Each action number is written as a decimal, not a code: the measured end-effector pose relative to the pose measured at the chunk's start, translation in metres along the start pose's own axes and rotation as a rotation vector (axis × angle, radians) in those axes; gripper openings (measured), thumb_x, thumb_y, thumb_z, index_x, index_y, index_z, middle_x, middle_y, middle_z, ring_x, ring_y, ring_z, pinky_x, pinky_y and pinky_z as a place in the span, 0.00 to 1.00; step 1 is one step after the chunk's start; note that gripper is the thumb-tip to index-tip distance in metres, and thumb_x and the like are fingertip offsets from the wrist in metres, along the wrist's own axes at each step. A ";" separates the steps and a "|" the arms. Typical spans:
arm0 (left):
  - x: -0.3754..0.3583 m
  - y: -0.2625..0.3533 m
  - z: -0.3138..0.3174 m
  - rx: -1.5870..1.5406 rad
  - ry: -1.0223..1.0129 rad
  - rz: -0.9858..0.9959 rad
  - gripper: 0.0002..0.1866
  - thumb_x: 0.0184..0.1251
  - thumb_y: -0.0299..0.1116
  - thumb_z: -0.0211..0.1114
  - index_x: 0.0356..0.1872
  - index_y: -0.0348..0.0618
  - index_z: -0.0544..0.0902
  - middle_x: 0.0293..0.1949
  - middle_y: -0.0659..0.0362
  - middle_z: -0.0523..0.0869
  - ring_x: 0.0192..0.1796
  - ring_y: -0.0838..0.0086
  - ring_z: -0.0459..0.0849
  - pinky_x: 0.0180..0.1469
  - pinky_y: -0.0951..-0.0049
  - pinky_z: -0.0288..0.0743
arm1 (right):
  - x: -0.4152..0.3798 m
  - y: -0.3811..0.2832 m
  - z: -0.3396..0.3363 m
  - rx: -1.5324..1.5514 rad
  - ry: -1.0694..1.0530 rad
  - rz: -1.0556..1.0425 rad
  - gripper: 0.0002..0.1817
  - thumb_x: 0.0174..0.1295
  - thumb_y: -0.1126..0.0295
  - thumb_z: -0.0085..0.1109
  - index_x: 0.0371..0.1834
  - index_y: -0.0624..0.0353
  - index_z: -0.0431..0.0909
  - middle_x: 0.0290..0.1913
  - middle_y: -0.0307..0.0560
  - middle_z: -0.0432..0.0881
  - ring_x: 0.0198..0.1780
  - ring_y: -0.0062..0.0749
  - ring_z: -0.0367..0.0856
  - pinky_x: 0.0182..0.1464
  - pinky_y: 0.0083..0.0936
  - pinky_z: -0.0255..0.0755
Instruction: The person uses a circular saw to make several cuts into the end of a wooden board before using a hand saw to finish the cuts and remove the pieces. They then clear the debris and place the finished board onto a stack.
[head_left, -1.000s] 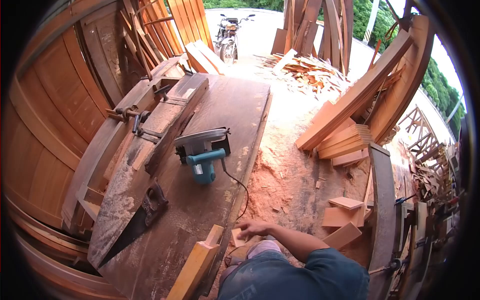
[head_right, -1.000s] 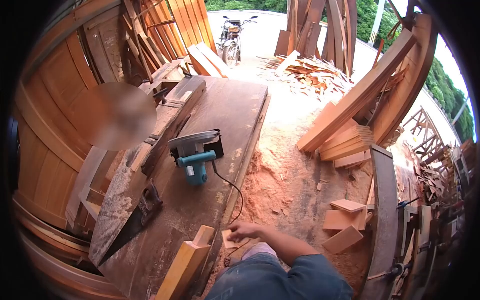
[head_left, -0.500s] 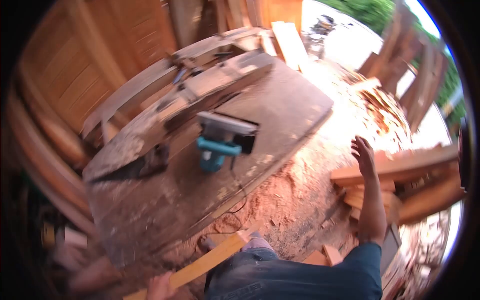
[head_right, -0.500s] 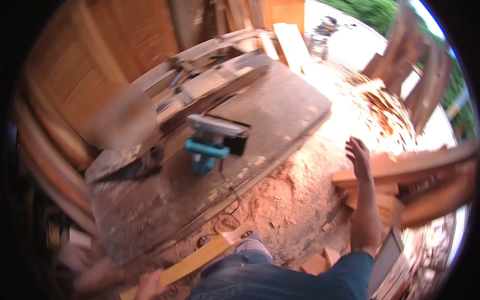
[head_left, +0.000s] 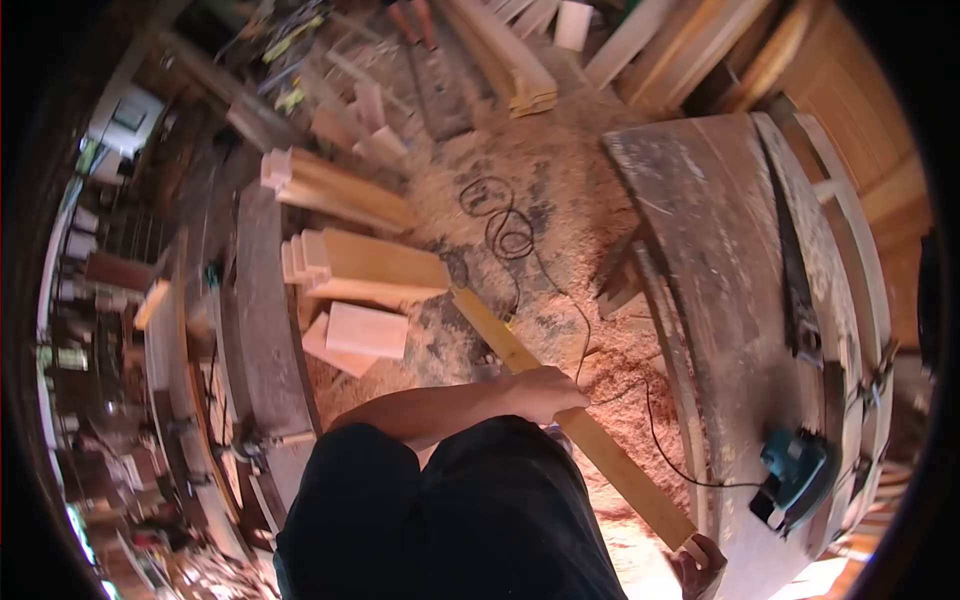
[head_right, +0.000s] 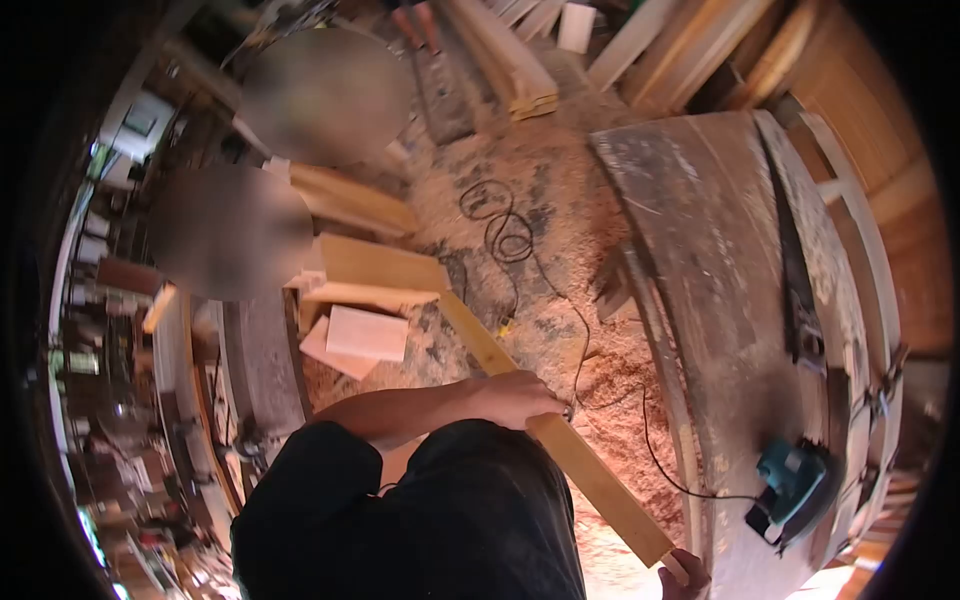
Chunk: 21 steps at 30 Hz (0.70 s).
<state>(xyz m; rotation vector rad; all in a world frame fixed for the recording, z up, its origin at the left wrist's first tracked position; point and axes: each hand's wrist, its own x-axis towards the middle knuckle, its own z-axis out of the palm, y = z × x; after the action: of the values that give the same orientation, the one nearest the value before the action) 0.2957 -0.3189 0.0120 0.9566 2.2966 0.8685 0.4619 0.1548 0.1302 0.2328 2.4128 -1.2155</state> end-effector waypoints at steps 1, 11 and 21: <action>-0.012 -0.010 0.008 -0.052 0.040 -0.029 0.22 0.46 0.32 0.75 0.47 0.44 0.82 0.36 0.49 0.87 0.44 0.49 0.86 0.46 0.51 0.77 | 0.016 -0.072 0.004 -0.117 -0.087 -0.047 0.19 0.60 0.76 0.68 0.55 0.68 0.81 0.49 0.56 0.85 0.48 0.36 0.82 0.47 0.29 0.80; -0.135 -0.179 0.047 -0.336 0.284 -0.233 0.19 0.44 0.28 0.72 0.43 0.46 0.82 0.40 0.50 0.86 0.50 0.50 0.84 0.49 0.53 0.76 | 0.108 -0.265 0.178 -0.412 -0.429 -0.412 0.12 0.58 0.73 0.68 0.44 0.63 0.86 0.28 0.56 0.85 0.30 0.44 0.88 0.33 0.31 0.78; -0.263 -0.337 0.056 -0.660 0.983 -0.749 0.22 0.56 0.27 0.69 0.55 0.40 0.81 0.53 0.47 0.85 0.57 0.59 0.84 0.58 0.62 0.77 | 0.260 -0.433 0.445 -0.787 -0.427 -0.836 0.06 0.60 0.69 0.66 0.39 0.54 0.85 0.23 0.51 0.84 0.24 0.44 0.85 0.29 0.38 0.79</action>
<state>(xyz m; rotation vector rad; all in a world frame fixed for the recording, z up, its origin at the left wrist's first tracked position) 0.3510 -0.6813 -0.2141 -0.7495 2.4171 1.7693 0.2175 -0.4712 0.0952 -1.2213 2.4030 -0.3835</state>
